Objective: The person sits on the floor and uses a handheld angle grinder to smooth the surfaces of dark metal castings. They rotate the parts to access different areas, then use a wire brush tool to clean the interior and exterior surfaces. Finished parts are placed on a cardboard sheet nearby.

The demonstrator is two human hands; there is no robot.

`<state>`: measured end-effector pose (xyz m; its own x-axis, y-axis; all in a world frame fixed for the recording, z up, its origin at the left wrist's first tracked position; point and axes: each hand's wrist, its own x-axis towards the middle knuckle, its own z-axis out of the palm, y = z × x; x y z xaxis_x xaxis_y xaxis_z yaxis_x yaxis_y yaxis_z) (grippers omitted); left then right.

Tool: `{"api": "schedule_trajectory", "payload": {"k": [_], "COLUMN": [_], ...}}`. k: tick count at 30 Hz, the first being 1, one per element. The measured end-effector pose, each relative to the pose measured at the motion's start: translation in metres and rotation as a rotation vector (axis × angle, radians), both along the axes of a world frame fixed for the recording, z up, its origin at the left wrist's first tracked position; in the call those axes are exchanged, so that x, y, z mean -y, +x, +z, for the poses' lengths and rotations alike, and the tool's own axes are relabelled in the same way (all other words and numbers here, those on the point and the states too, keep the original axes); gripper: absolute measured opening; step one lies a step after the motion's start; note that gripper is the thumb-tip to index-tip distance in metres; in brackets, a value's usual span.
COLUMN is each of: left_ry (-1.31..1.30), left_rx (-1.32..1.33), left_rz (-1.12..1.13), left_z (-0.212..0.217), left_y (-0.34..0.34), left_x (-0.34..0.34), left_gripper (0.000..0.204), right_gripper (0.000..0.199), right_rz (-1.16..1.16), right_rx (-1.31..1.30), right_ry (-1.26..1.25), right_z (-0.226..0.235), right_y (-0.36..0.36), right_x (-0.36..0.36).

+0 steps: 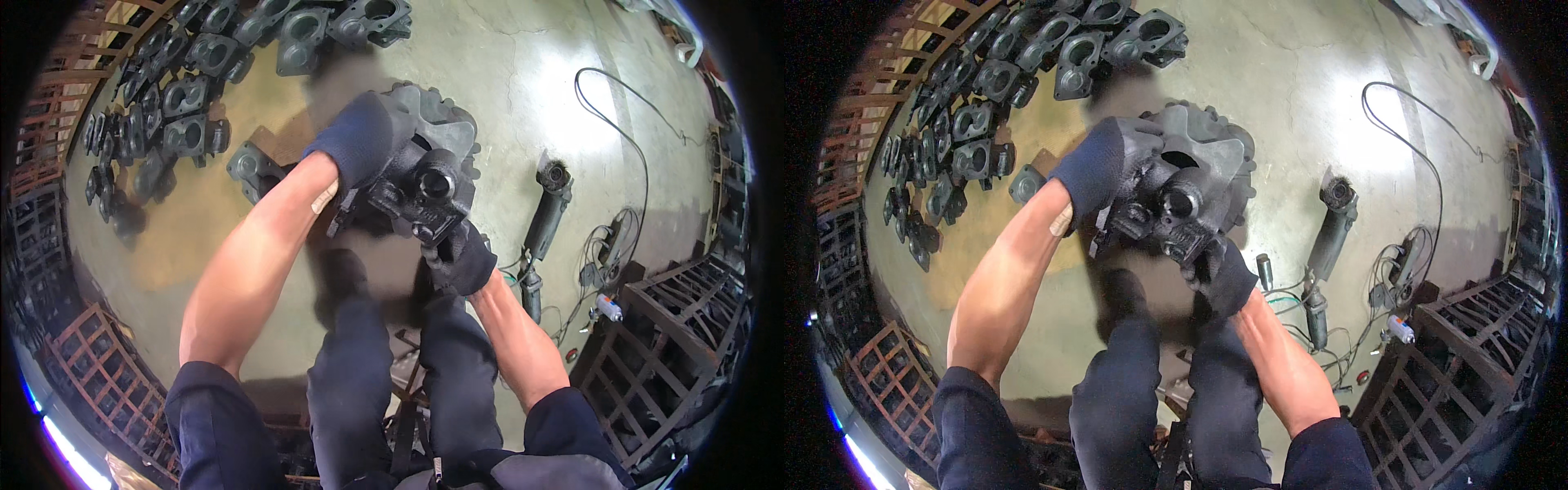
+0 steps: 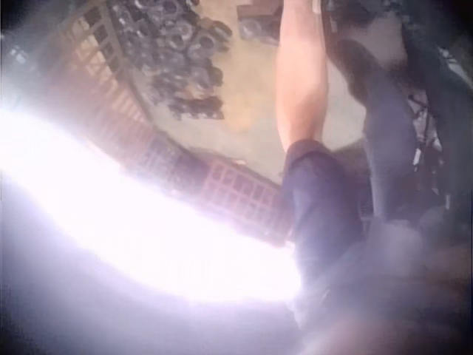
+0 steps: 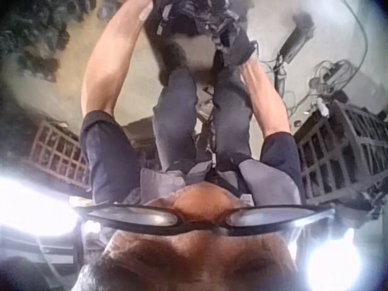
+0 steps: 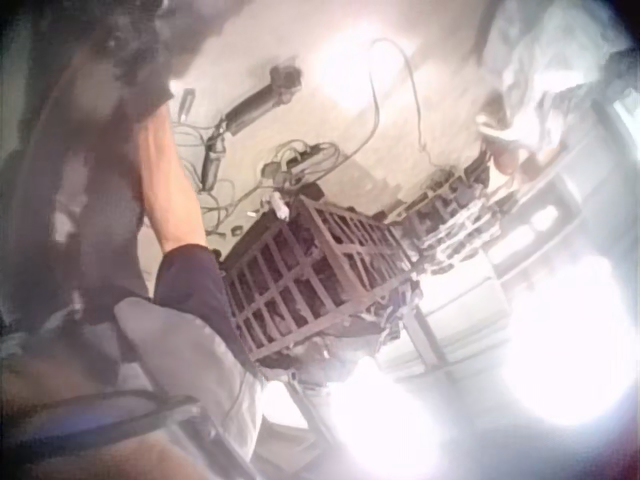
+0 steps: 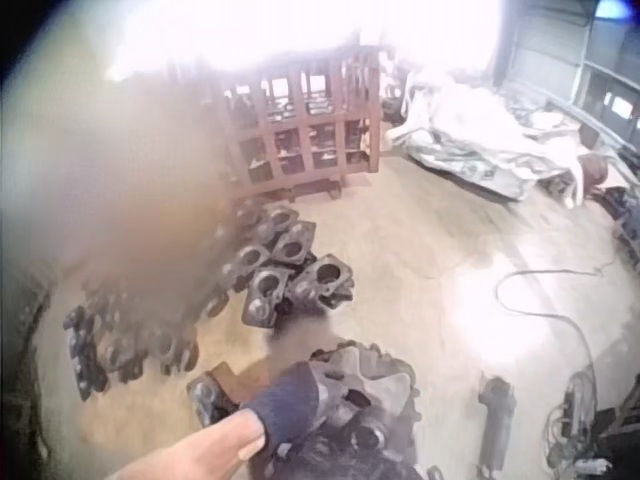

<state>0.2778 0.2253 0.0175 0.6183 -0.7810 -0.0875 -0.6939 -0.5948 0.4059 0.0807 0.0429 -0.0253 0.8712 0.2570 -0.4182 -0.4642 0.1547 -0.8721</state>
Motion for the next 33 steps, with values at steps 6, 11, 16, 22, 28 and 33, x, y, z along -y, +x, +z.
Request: {"api": "schedule_trajectory", "payload": {"k": [6, 11, 16, 22, 28, 33], "left_ry": [-0.069, 0.292, 0.255, -0.247, -0.058, -0.085], "left_rx": [-0.197, 0.059, 0.109, -0.305, -0.105, 0.149], "left_rz": [0.184, 0.065, 0.024, 0.369, 0.285, -0.002], "left_z": [-0.033, -0.041, -0.036, -0.075, -0.055, -0.07], "left_y": [0.002, 0.019, 0.013, -0.011, -0.002, 0.02], "left_x": [0.017, 0.024, 0.036, 0.022, 0.027, 0.013], "left_gripper": [0.016, 0.019, 0.024, 0.035, 0.041, 0.046], "right_gripper": [0.034, 0.031, 0.042, 0.058, 0.039, 0.037], "right_rz": [-0.162, -0.151, -0.15, 0.068, -0.189, -0.528], "right_rx": [-0.636, -0.711, -0.788, -0.622, -0.065, -0.488], "right_ry": [0.618, 0.562, 0.672, 0.355, -0.224, -0.573], "right_z": [-0.05, -0.057, -0.066, -0.056, -0.097, -0.141], "right_y": [0.007, 0.02, 0.021, 0.012, -0.055, -0.136], "right_x": [0.013, 0.001, 0.006, 0.008, 0.075, 0.174]}}
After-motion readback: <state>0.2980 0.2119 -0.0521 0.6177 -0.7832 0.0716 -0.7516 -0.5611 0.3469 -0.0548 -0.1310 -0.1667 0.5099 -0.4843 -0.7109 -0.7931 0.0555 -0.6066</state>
